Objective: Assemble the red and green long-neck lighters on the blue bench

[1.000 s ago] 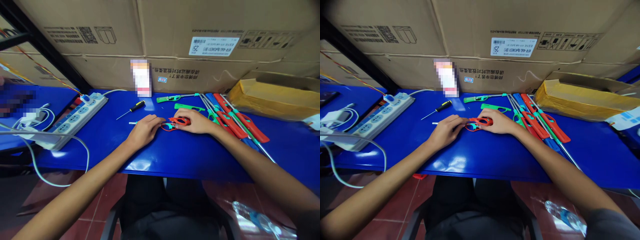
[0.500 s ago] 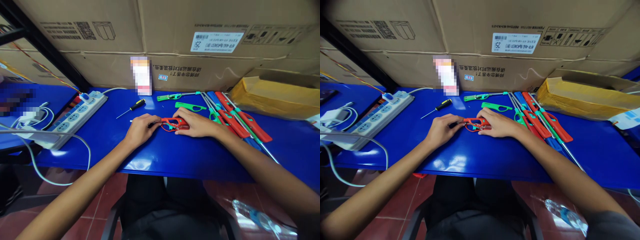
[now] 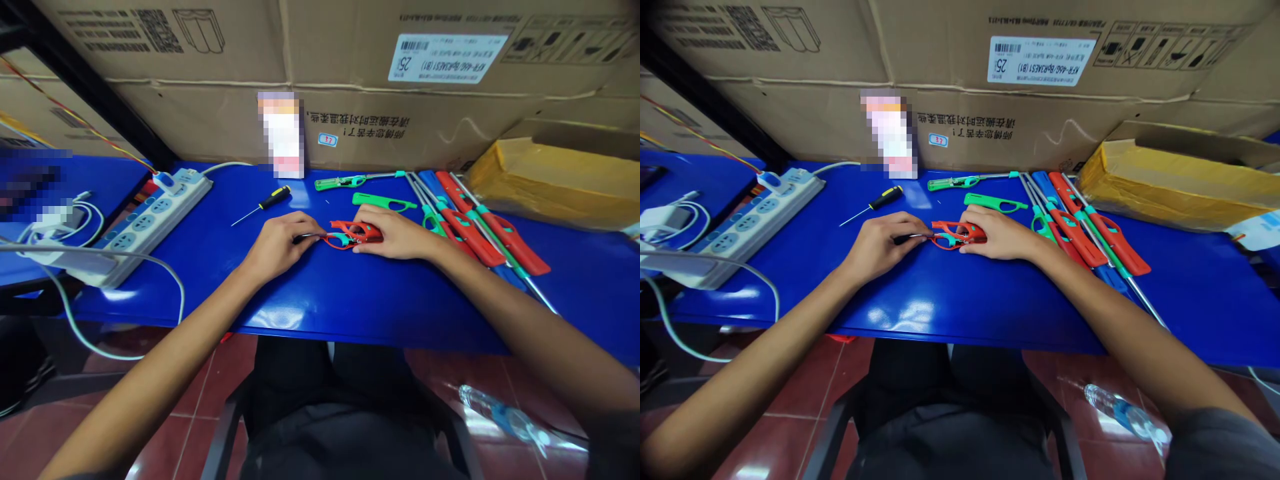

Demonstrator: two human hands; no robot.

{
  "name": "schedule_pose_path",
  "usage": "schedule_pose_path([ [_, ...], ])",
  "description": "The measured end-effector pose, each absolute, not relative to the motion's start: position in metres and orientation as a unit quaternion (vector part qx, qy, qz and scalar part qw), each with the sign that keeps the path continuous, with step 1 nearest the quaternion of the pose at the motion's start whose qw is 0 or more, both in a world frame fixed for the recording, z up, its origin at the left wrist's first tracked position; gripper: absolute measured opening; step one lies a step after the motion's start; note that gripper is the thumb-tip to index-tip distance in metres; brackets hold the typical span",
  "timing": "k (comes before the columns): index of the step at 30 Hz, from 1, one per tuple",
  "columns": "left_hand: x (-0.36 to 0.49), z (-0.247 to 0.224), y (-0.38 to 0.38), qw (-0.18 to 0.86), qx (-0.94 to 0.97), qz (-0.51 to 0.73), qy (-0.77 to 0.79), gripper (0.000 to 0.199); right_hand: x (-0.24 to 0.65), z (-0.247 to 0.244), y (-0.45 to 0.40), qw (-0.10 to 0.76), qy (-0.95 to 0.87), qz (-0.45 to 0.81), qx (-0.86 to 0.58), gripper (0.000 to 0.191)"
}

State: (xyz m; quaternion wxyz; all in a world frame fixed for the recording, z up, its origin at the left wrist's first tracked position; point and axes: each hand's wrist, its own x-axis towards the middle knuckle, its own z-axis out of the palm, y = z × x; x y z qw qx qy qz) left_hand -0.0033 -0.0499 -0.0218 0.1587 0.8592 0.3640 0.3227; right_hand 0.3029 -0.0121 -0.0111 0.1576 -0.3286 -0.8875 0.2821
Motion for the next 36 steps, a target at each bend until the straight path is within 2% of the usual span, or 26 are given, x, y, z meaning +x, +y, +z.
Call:
schedule_pose_path([
  [10,-0.014,-0.009,-0.048,0.179,0.860,0.310,0.365,0.024,0.301,-0.010,-0.012,0.160,-0.882,0.290,-0.336,0.031],
  [17,-0.030,-0.009,-0.043,0.154,0.879,0.235,0.386,0.022,0.302,-0.010,-0.012,0.162,-0.880,0.297,-0.335,0.029],
  [23,-0.026,-0.008,-0.040,0.162,0.875,0.257,0.377,0.021,0.303,-0.009,-0.010,0.159,-0.884,0.299,-0.322,0.038],
  [36,-0.029,-0.007,-0.038,0.185,0.883,0.256,0.348,0.022,0.300,-0.008,-0.012,0.166,-0.879,0.302,-0.329,0.036],
])
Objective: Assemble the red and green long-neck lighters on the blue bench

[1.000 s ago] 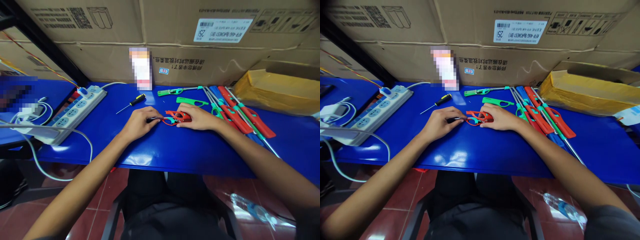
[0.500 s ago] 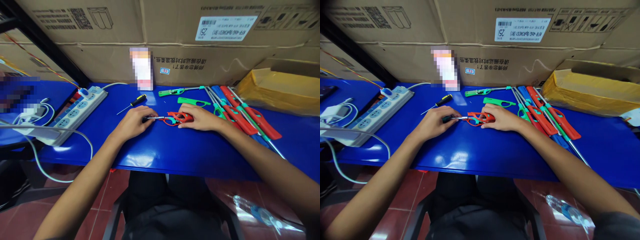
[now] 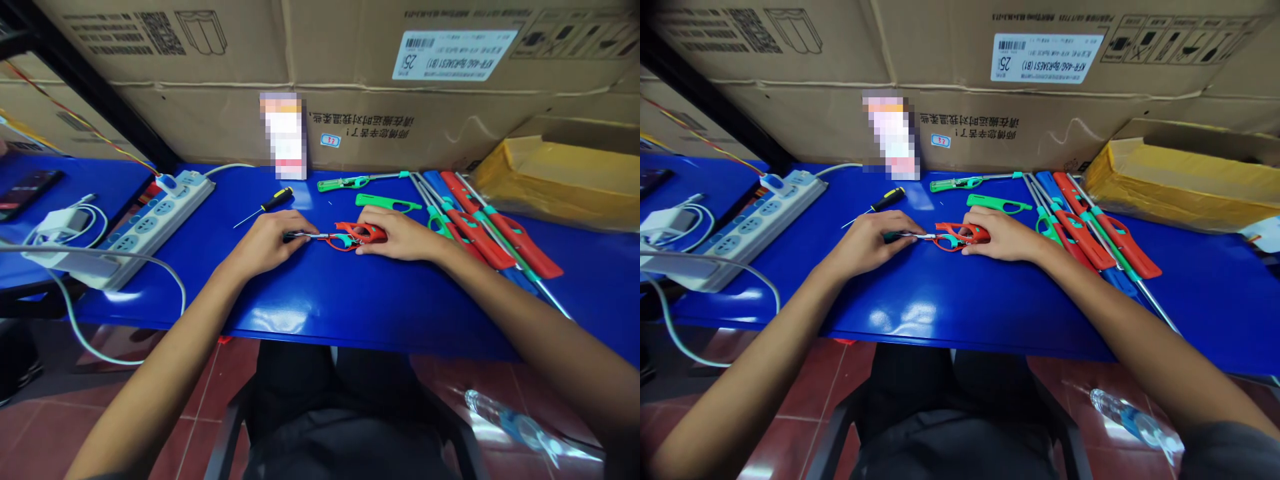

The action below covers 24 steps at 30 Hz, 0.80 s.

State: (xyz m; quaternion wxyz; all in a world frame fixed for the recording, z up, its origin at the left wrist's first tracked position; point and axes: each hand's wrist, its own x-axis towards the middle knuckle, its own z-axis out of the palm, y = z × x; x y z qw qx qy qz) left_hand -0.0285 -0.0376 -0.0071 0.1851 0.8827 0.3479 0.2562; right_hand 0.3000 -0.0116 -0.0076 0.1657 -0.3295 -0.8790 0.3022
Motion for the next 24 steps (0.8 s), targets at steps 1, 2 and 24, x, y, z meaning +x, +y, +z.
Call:
schedule_pose_path([
  [1,-0.029,-0.007,-0.037,0.185,0.885,0.254,0.343,0.023,0.300,-0.008,-0.011,0.166,-0.880,0.300,-0.329,0.036],
  [2,-0.029,-0.007,-0.037,0.184,0.887,0.251,0.340,0.024,0.300,-0.008,-0.011,0.168,-0.880,0.298,-0.329,0.037],
  [24,-0.030,-0.019,-0.039,0.127,0.905,0.229,0.334,0.038,0.303,-0.011,-0.010,0.187,-0.873,0.312,-0.324,0.036],
])
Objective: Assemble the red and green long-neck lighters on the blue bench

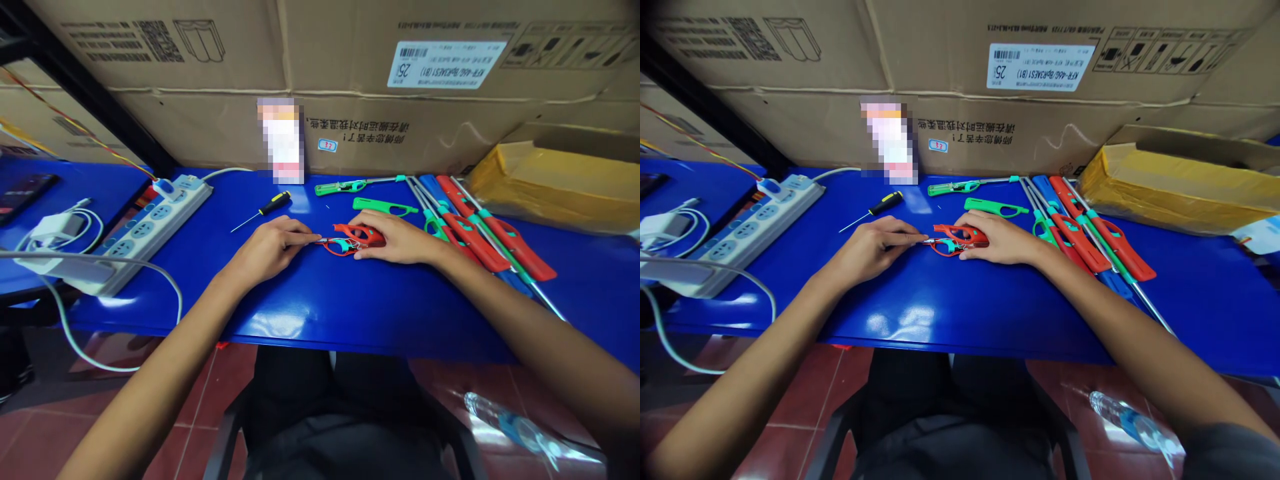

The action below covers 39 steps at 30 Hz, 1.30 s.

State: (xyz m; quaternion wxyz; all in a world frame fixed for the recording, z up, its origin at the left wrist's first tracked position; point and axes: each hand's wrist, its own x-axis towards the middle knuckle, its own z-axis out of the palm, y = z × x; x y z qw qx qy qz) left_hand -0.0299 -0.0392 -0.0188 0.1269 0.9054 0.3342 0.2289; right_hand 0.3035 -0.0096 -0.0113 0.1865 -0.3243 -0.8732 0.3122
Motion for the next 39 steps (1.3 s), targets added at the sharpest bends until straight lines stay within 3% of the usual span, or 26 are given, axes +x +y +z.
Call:
schedule_pose_path([
  [5,-0.030,-0.021,-0.040,0.115,0.906,0.227,0.339,0.038,0.306,-0.009,-0.008,0.179,-0.889,0.308,-0.286,0.016],
  [16,-0.029,-0.021,-0.044,0.125,0.898,0.226,0.357,0.038,0.304,-0.006,-0.009,0.185,-0.881,0.315,-0.300,0.018],
  [19,-0.028,-0.019,-0.046,0.107,0.902,0.217,0.358,0.039,0.305,-0.006,-0.010,0.184,-0.891,0.299,-0.289,0.004],
  [22,-0.026,-0.017,-0.048,0.090,0.905,0.206,0.360,0.040,0.306,-0.006,-0.011,0.178,-0.902,0.275,-0.280,0.021],
  [26,-0.023,-0.012,-0.051,0.049,0.915,0.164,0.365,0.043,0.307,-0.007,-0.012,0.169,-0.909,0.260,-0.278,0.027],
  [32,-0.011,-0.002,-0.053,-0.035,0.931,0.069,0.356,0.058,0.307,-0.007,-0.011,0.176,-0.901,0.273,-0.289,0.027],
  [39,-0.006,0.006,-0.044,-0.016,0.943,0.019,0.331,0.071,0.307,-0.010,-0.008,0.192,-0.895,0.288,-0.281,0.016],
])
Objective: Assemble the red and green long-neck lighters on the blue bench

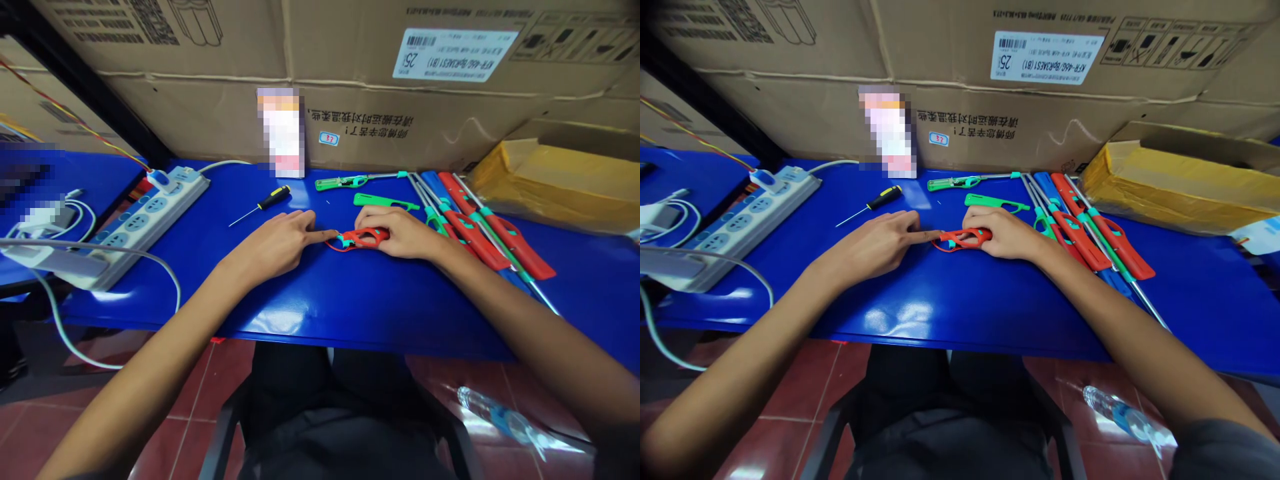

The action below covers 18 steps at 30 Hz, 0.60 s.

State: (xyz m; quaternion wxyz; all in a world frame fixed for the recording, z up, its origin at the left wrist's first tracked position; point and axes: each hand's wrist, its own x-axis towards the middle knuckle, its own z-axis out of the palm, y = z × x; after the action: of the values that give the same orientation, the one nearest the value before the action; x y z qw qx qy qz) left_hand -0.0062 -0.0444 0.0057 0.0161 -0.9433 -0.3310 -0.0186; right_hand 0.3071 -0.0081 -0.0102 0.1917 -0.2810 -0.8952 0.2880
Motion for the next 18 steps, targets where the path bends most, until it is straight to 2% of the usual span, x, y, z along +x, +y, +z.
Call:
schedule_pose_path([
  [2,-0.0070,0.0054,-0.0437,0.009,-0.943,-0.029,-0.333,0.073,0.3065,-0.0102,-0.0079,0.197,-0.891,0.292,-0.285,0.007],
  [5,-0.0075,0.0034,-0.0451,0.005,-0.938,-0.050,-0.343,0.072,0.3053,-0.0093,-0.0085,0.203,-0.885,0.297,-0.296,0.014],
  [11,-0.0081,0.0007,-0.0470,-0.014,-0.936,-0.062,-0.346,0.070,0.3051,-0.0093,-0.0092,0.203,-0.878,0.311,-0.301,0.007],
  [18,-0.0076,-0.0007,-0.0415,-0.064,-0.932,-0.085,-0.345,0.067,0.3072,-0.0144,-0.0068,0.205,-0.880,0.316,-0.290,0.026],
])
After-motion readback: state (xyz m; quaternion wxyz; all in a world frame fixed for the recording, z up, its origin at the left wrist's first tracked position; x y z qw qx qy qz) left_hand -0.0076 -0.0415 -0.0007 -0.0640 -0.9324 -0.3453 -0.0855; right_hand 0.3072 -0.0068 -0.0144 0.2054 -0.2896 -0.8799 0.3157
